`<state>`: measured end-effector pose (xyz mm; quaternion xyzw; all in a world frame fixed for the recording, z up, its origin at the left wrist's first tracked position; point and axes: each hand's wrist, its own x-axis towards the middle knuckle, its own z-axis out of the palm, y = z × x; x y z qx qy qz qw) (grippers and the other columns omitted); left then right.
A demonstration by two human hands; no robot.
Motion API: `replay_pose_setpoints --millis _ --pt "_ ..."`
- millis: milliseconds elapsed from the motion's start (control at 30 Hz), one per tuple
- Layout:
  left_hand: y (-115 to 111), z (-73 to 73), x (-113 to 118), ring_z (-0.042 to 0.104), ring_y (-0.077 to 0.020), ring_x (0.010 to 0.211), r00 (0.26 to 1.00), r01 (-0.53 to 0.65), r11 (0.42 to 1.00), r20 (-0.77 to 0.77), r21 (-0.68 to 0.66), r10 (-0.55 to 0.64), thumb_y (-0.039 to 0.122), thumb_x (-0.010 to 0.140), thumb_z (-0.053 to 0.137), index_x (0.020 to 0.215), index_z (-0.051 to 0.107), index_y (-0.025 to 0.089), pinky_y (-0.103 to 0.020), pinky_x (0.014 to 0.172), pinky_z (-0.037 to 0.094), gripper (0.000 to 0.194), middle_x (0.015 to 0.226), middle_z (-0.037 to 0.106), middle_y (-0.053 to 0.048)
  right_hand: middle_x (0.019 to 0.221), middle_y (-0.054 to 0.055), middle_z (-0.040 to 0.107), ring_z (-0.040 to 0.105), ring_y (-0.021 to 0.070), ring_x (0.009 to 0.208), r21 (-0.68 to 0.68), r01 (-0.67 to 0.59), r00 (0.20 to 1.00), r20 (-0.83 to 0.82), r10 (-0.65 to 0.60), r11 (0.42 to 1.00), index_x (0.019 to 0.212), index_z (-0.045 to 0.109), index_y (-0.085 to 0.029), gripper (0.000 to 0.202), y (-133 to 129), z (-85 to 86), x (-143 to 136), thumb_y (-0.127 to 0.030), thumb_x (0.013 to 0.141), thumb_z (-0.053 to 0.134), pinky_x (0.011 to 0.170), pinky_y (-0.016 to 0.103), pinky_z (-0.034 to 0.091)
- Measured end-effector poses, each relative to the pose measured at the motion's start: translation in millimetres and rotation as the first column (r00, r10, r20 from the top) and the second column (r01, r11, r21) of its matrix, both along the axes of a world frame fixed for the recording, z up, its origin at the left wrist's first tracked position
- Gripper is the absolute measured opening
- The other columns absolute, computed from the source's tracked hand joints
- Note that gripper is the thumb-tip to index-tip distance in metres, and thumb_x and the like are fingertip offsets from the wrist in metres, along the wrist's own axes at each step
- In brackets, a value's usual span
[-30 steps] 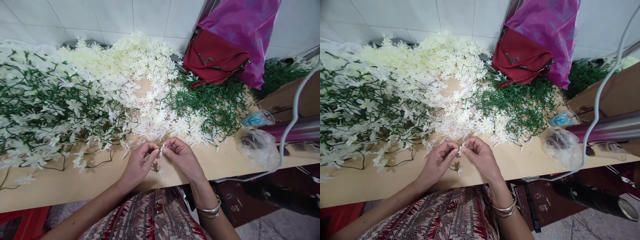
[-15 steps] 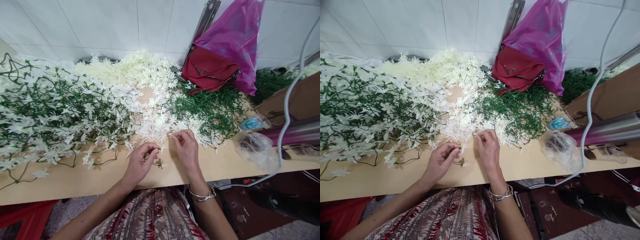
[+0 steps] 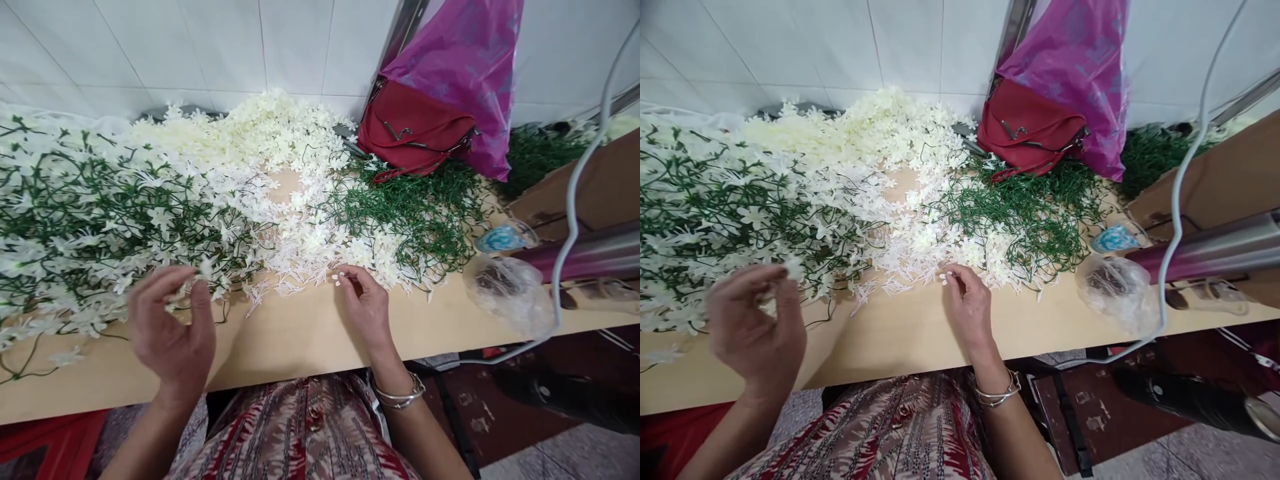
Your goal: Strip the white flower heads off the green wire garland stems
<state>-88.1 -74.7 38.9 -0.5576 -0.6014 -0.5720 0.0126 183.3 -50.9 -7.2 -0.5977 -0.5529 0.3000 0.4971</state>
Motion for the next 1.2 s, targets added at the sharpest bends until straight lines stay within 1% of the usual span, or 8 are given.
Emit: replay_pose_setpoints --millis 100,167,300,400,467,767,933,1200 --pt "7 14.3 -10 0.049 -0.0373 0.138 0.94 -0.192 0.961 -0.245 0.201 0.239 0.026 0.088 0.077 0.132 0.065 0.016 -0.06 0.117 0.041 0.047 0.14 0.058 -0.015 0.109 0.008 0.078 0.071 0.0234 0.1 -0.003 0.017 1.0 -0.002 -0.017 1.0 0.11 0.074 -0.023 0.018 -1 0.4 -1 -0.028 0.098 0.062 0.094 0.039 0.055" --pt "9 15.6 -2 0.047 -0.0374 0.14 0.926 -0.171 0.964 -0.299 0.206 0.228 0.021 0.09 0.075 0.135 0.063 0.023 -0.061 0.12 0.036 0.047 0.143 0.055 -0.012 0.109 0.008 0.078 0.071 0.0231 0.1 0.013 0.026 1.0 0.016 -0.026 1.0 0.11 0.074 -0.023 0.018 -1 0.2 -1 -0.027 0.098 0.062 0.093 0.039 0.056" --pt "7 4.1 34 0.061 -0.0272 0.123 0.938 0.168 0.982 -0.32 0.09 -0.131 0.006 0.091 0.069 0.118 0.069 0.025 -0.045 0.106 0.052 0.033 0.125 0.061 -0.009 0.106 0.008 0.077 0.071 0.0224 0.097 0.043 0.013 0.997 0.08 -0.017 0.999 0.105 0.074 -0.023 0.015 0 1.0 0 -0.026 0.098 0.062 0.09 0.038 0.056" --pt "14 -3.7 61 0.064 -0.024 0.12 0.831 0.436 0.889 -0.318 -0.137 -0.456 0.006 0.099 0.058 0.126 0.062 0.024 -0.04 0.105 0.054 0.032 0.126 0.064 -0.01 0.103 0.007 0.076 0.071 0.0221 0.095 0.051 0.012 0.995 0.103 -0.017 0.999 0.104 0.074 -0.022 0.014 1 1.8 0 -0.025 0.098 0.061 0.088 0.037 0.055" --pt "26 -5.9 72 0.063 -0.025 0.126 0.794 0.466 0.853 -0.314 -0.238 -0.521 0.009 0.103 0.052 0.131 0.057 0.021 -0.04 0.109 0.053 0.03 0.13 0.064 -0.012 0.103 0.007 0.077 0.071 0.0219 0.094 0.055 0.017 0.994 0.104 -0.022 0.998 0.104 0.074 -0.022 0.014 2 0.6 1 -0.025 0.098 0.061 0.086 0.036 0.055" --pt "85 -22.0 85 0.07 -0.028 0.105 0.764 0.385 0.877 -0.434 -0.287 -0.477 0.018 0.104 0.057 0.117 0.062 0.015 -0.04 0.09 0.058 0.015 0.116 0.069 -0.014 0.098 0.006 0.078 0.072 0.0215 0.09 0.061 0.012 0.997 0.078 -0.017 0.998 0.101 0.074 -0.023 0.012 5 -9.2 4 -0.025 0.096 0.063 0.084 0.036 0.056" --pt "84 -24.8 78 0.072 -0.0222 0.093 0.816 0.398 0.897 -0.373 -0.191 -0.441 0.019 0.105 0.056 0.112 0.064 0.018 -0.033 0.085 0.057 0.011 0.104 0.074 -0.008 0.099 0.006 0.078 0.072 0.0209 0.091 0.061 0.007 0.998 0.068 -0.011 0.998 0.1 0.074 -0.023 0.012 4 -6.1 3 -0.024 0.096 0.063 0.084 0.035 0.055" --pt "69 -0.1 68 0.07 -0.0154 0.087 0.89 0.409 0.909 -0.184 -0.077 -0.416 0.016 0.101 0.063 0.102 0.066 0.02 -0.025 0.076 0.056 0.006 0.096 0.075 -0.002 0.099 0.005 0.077 0.071 0.0207 0.092 0.119 -0.013 0.996 0.09 0.002 0.993 0.097 0.075 -0.023 0.012 4 -3.8 3 -0.021 0.097 0.063 0.085 0.035 0.057"
